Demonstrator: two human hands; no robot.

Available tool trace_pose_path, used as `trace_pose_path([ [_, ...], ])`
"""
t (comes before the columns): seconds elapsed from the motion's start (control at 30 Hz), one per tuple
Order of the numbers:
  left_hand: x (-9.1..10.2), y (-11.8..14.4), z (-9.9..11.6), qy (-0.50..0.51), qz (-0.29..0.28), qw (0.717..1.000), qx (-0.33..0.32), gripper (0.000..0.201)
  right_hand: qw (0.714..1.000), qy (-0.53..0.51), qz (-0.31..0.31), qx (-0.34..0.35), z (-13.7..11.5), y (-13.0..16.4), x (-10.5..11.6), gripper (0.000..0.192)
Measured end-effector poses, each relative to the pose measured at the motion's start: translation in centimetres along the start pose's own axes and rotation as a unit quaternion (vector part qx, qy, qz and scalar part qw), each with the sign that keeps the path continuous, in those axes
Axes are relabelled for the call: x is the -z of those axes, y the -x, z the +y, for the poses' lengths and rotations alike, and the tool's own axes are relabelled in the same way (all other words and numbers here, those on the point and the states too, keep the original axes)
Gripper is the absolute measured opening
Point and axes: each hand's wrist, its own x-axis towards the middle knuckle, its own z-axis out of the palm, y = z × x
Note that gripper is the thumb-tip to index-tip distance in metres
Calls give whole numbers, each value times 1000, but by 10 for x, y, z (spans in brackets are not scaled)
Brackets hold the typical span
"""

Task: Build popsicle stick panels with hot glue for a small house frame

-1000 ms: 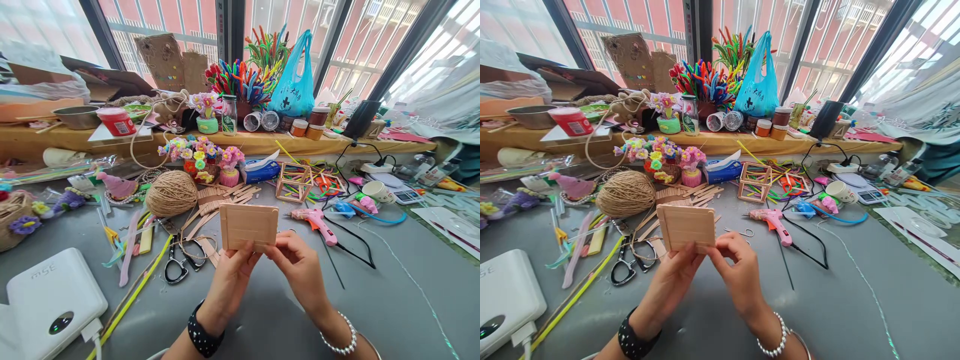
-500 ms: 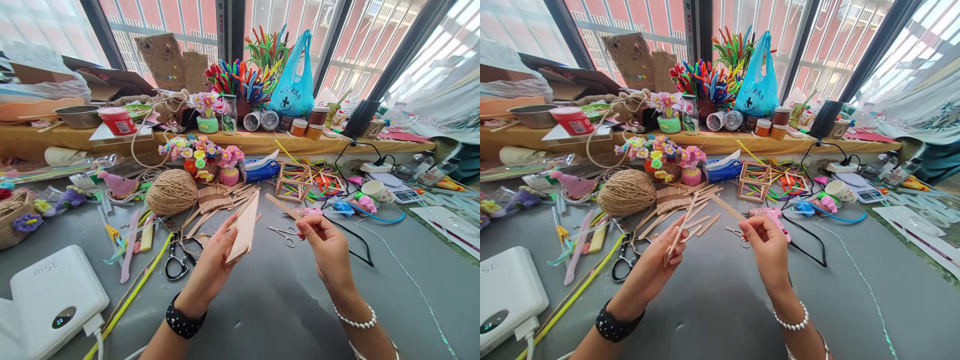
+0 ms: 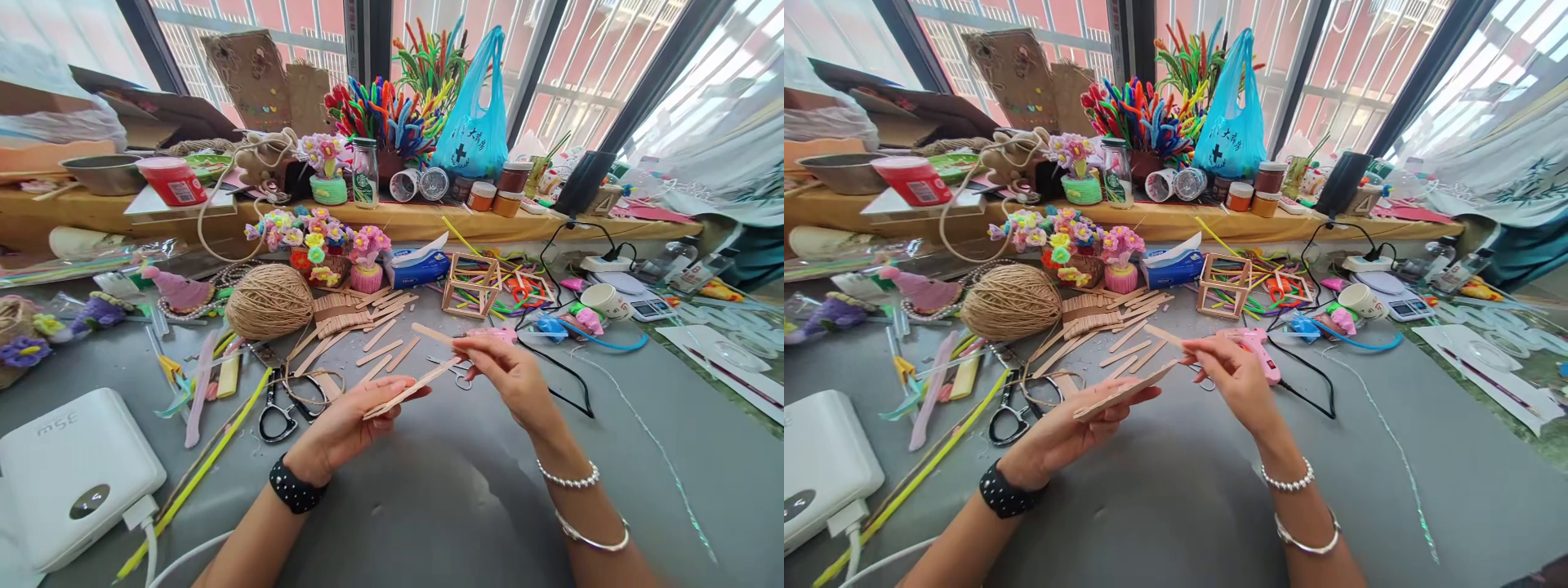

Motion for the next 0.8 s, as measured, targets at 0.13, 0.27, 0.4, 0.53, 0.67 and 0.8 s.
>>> trace_pose_path([
  [0.13,5,3,2,-9,3,1000,23,12,994,21,-106,0,-4,3,-5,21],
  [0.27,11,5,3,8,-8,1000,29,14,987,39,-154,-4,-6,5,-11,23],
  [0.4,10,7,3,10,-32,999,40,18,989,78,-122,24,-4,5,-19,12],
  [0.53,11,11,3,-50,-30,997,40,25,989,107,-83,51,-3,6,-25,9],
  [0.67,23,19,9,-153,68,982,-91,35,992,104,-56,38,0,6,-27,11],
  [0.8,33,30,11,-279,138,899,-309,28,992,117,-42,29,7,6,-31,12],
])
